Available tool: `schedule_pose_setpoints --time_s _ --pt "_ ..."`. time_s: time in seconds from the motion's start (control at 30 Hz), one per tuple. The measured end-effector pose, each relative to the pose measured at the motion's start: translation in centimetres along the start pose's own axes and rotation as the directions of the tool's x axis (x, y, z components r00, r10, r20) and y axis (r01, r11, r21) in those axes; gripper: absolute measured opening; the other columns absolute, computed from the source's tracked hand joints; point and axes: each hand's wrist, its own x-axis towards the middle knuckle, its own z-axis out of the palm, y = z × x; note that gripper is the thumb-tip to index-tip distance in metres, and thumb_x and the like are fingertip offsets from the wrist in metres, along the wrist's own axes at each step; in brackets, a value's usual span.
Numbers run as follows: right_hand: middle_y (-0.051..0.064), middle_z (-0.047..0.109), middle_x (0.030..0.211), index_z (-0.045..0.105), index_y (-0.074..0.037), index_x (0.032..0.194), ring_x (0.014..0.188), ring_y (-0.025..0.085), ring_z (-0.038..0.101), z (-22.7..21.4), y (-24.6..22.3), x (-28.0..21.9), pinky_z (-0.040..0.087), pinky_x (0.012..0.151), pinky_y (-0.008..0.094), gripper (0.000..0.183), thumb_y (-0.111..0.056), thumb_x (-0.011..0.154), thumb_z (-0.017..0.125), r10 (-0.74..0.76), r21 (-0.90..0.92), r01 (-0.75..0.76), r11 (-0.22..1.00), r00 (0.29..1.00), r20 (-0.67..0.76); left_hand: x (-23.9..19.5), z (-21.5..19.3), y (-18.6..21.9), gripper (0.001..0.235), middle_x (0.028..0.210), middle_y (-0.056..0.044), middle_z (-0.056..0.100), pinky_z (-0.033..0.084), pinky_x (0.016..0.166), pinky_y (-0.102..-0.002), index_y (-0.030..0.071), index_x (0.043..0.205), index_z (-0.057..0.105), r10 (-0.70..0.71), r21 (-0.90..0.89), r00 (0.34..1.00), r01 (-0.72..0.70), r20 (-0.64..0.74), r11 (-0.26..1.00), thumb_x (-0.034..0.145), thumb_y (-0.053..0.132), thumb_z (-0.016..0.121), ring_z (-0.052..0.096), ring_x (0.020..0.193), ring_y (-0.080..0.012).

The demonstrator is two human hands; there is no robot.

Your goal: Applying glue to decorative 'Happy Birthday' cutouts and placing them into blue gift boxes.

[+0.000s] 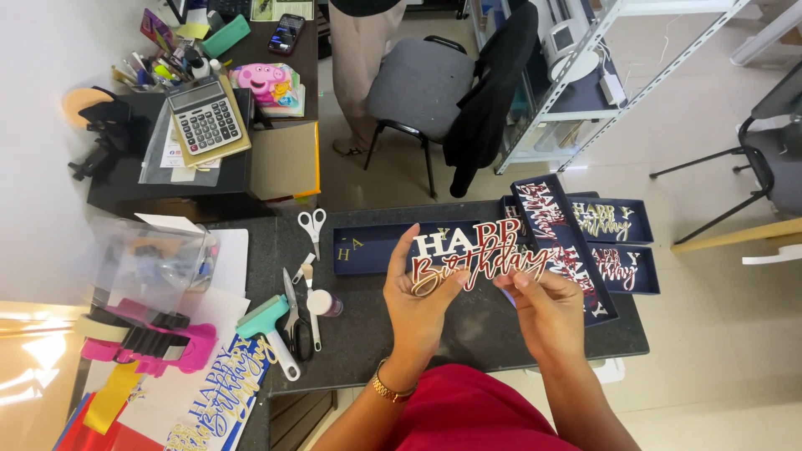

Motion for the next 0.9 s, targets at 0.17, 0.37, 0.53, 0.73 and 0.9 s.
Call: schedule_pose_setpoints --time_s 0.17,0.37,0.53,0.73,0.9 --pt "0.028 0.072 0.109 0.055 0.009 0.126 0.102 0.039 0.073 2.3 -2.8 1.2 0.058 0.095 0.058 0.051 -0.015 0.085 0.074 0.032 0.041 -0.042 0.998 0.976 0.216 0.0 0.8 2.8 0.092 0.092 -0.023 0.075 0.065 0.08 -0.031 0.001 0.15 0.046 -0.001 0.01 1.0 0.001 0.018 1.0 0.069 -0.01 0.088 0.078 0.083 -0.0236" --pt "0.031 0.07 0.121 0.06 0.016 0.129 0.113 0.038 0.069 3.8 -6.9 4.6 0.056 0.096 0.051 0.068 -0.032 0.081 0.068 0.112 -0.231 -0.048 0.972 0.956 0.272 0.3 -0.7 3.3 0.094 0.084 -0.022 0.076 0.065 0.079 -0.031 0.002 0.15 0.047 -0.054 0.093 0.994 0.045 0.095 0.995 0.067 -0.01 0.089 0.078 0.081 -0.0218" --pt "0.025 0.076 0.095 0.077 0.009 0.094 0.096 0.032 0.075 5.6 -8.9 5.4 0.057 0.088 0.041 0.014 0.007 0.08 0.074 0.1 -0.414 0.052 0.909 0.937 0.335 0.0 -0.3 4.1 0.095 0.082 -0.022 0.077 0.066 0.076 -0.029 0.005 0.15 0.049 -0.096 0.154 0.986 0.074 0.137 0.985 0.066 -0.008 0.09 0.078 0.079 -0.0203" --pt "0.026 0.071 0.082 0.072 0.011 0.082 0.093 0.038 0.073 3.2 -7.0 6.3 0.057 0.09 0.043 0.006 0.015 0.078 0.074 -0.013 -0.313 0.121 0.942 0.945 0.325 0.6 -1.0 3.1 0.05 0.088 -0.02 0.08 0.066 0.077 -0.032 -0.002 0.119 0.074 -0.098 0.144 0.988 0.08 0.124 0.986 0.072 -0.002 0.09 0.078 0.084 -0.019" --pt "0.025 0.071 0.084 0.072 0.01 0.085 0.096 0.037 0.072 1.9 -6.8 6.5 0.055 0.091 0.042 0.004 0.014 0.083 0.072 0.009 -0.312 0.075 0.947 0.966 0.257 0.8 -1.8 2.9 0.026 0.092 -0.029 0.078 0.066 0.078 -0.041 -0.007 0.109 0.077 -0.24 0.156 0.969 0.229 0.053 0.961 0.09 0.011 0.078 0.078 0.091 -0.0366"
